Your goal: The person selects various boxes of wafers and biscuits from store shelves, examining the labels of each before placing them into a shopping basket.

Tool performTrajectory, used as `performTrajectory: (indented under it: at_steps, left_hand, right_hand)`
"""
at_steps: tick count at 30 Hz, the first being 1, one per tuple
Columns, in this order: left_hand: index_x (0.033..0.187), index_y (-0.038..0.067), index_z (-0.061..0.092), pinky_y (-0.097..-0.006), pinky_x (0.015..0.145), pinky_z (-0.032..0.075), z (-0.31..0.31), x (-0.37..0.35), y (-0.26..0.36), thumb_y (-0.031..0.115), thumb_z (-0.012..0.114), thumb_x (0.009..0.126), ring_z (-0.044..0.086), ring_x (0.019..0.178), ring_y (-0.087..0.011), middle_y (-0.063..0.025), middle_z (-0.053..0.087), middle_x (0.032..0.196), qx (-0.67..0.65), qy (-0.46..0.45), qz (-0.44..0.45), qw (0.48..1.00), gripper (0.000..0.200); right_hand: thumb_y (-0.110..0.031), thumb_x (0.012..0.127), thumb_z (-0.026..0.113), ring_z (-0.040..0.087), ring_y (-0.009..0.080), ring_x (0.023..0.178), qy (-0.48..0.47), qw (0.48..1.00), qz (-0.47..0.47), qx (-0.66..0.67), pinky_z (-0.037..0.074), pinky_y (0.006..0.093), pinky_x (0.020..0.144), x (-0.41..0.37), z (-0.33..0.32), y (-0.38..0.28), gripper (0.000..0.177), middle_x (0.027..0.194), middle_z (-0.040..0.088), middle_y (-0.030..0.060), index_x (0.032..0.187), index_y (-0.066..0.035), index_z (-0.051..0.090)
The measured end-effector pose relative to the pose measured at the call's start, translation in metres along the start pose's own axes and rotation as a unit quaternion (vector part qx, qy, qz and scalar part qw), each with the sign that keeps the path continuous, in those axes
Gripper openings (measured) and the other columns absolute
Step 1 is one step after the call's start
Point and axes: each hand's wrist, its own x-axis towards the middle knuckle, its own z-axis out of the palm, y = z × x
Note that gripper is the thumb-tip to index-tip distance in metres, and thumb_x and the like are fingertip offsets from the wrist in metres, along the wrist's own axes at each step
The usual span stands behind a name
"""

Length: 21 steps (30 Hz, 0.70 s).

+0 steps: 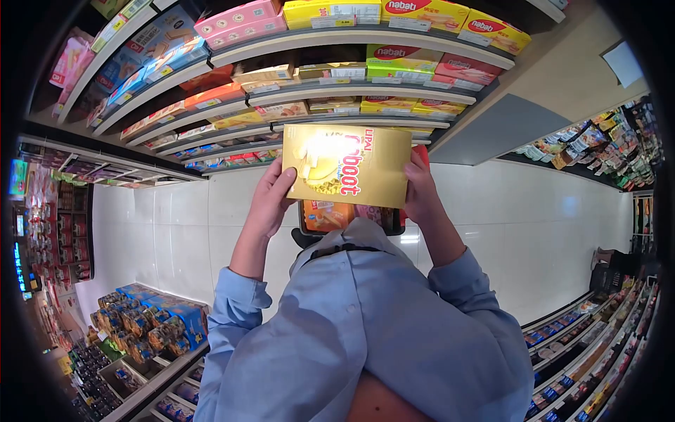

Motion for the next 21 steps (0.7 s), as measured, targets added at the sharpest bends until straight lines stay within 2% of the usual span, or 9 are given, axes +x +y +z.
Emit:
performTrajectory:
  at_steps: [2, 6, 9, 10, 12, 14, 15, 17, 21]
  left_hand:
    - [0.143, 0.005, 0.043, -0.0315, 0.091, 0.054, -0.002, 0.001, -0.011, 0.029, 0.054, 0.103, 0.062, 0.111, -0.015, -0.0081, 0.061, 0.126, -0.037, -0.015, -0.065, 0.997, 0.048]
    - [0.147, 0.005, 0.04, -0.0378, 0.094, 0.054, -0.022, 0.011, -0.076, 0.036, 0.054, 0.102, 0.06, 0.119, -0.0205, -0.0091, 0.06, 0.13, -0.076, -0.024, -0.138, 0.987, 0.057]
    - [0.146, -0.001, 0.039, -0.0411, 0.097, 0.052, -0.087, 0.0, -0.199, 0.038, 0.058, 0.097, 0.061, 0.12, -0.0299, -0.0214, 0.059, 0.131, 0.294, 0.053, -0.174, 0.938, 0.066]
    - [0.145, -0.003, 0.039, -0.0403, 0.098, 0.051, -0.115, -0.014, -0.238, 0.038, 0.061, 0.095, 0.062, 0.119, -0.0337, -0.0278, 0.06, 0.128, 0.395, 0.062, -0.163, 0.902, 0.068]
    - [0.143, -0.004, 0.042, -0.0444, 0.104, 0.047, -0.18, -0.059, -0.294, 0.04, 0.064, 0.091, 0.058, 0.123, -0.0396, -0.0318, 0.056, 0.134, 0.527, -0.015, -0.176, 0.831, 0.072]
    - [0.139, -0.006, 0.047, -0.043, 0.108, 0.043, -0.228, -0.116, -0.321, 0.042, 0.063, 0.089, 0.054, 0.127, -0.0399, -0.028, 0.055, 0.136, 0.52, -0.046, -0.316, 0.793, 0.072]
    - [0.137, -0.006, 0.05, -0.0425, 0.109, 0.042, -0.258, -0.145, -0.343, 0.043, 0.064, 0.088, 0.053, 0.128, -0.0391, -0.0278, 0.056, 0.136, 0.548, -0.066, -0.344, 0.759, 0.071]
    - [0.133, -0.006, 0.055, -0.0428, 0.109, 0.043, -0.29, -0.201, -0.355, 0.043, 0.064, 0.087, 0.053, 0.128, -0.0388, -0.0273, 0.057, 0.134, 0.557, -0.051, -0.375, 0.739, 0.068]
    - [0.128, -0.006, 0.058, -0.043, 0.108, 0.043, -0.328, -0.263, -0.382, 0.041, 0.064, 0.086, 0.054, 0.127, -0.0396, -0.0276, 0.06, 0.131, 0.476, 0.013, -0.414, 0.776, 0.063]
  right_hand:
    - [-0.021, 0.094, 0.057, 0.059, 0.0173, 0.114, -0.012, 0.999, 0.033, 0.027, 0.051, 0.0339, 0.095, 0.01, -0.005, 0.007, 0.051, 0.126, 0.057, 0.0068, 0.14, -0.006, 0.043]
    - [-0.018, 0.093, 0.062, 0.061, 0.0173, 0.112, 0.015, 0.996, 0.08, -0.033, 0.051, 0.0342, 0.094, 0.017, -0.023, 0.039, 0.055, 0.125, 0.059, 0.0086, 0.142, -0.006, 0.041]
    - [-0.02, 0.088, 0.07, 0.06, 0.0237, 0.116, 0.076, 0.974, 0.086, -0.197, 0.049, 0.0379, 0.098, 0.026, -0.093, 0.114, 0.071, 0.126, 0.058, 0.0134, 0.145, 0.002, 0.034]
    - [-0.02, 0.084, 0.072, 0.061, 0.0253, 0.115, 0.125, 0.944, 0.051, -0.301, 0.05, 0.038, 0.098, 0.031, -0.129, 0.151, 0.076, 0.126, 0.058, 0.0152, 0.145, 0.003, 0.033]
    - [-0.021, 0.077, 0.078, 0.062, 0.0284, 0.113, 0.216, 0.843, -0.02, -0.492, 0.05, 0.0382, 0.097, 0.033, -0.193, 0.206, 0.086, 0.125, 0.059, 0.0189, 0.145, 0.005, 0.031]
    - [-0.026, 0.07, 0.078, 0.062, 0.0335, 0.116, 0.247, 0.823, 0.019, -0.512, 0.049, 0.0393, 0.099, 0.025, -0.197, 0.197, 0.093, 0.127, 0.059, 0.0238, 0.144, 0.007, 0.032]
    - [-0.028, 0.067, 0.078, 0.061, 0.0361, 0.118, 0.262, 0.812, 0.039, -0.52, 0.049, 0.0398, 0.1, 0.022, -0.198, 0.193, 0.096, 0.128, 0.06, 0.0262, 0.143, 0.008, 0.032]
    - [-0.029, 0.065, 0.077, 0.062, 0.0383, 0.117, 0.243, 0.803, 0.06, -0.542, 0.05, 0.0414, 0.099, 0.025, -0.21, 0.202, 0.099, 0.126, 0.059, 0.0281, 0.143, 0.008, 0.03]
    - [-0.029, 0.067, 0.078, 0.059, 0.0404, 0.118, 0.212, 0.775, 0.09, -0.589, 0.05, 0.0444, 0.099, 0.038, -0.205, 0.216, 0.091, 0.125, 0.059, 0.029, 0.137, 0.008, 0.034]
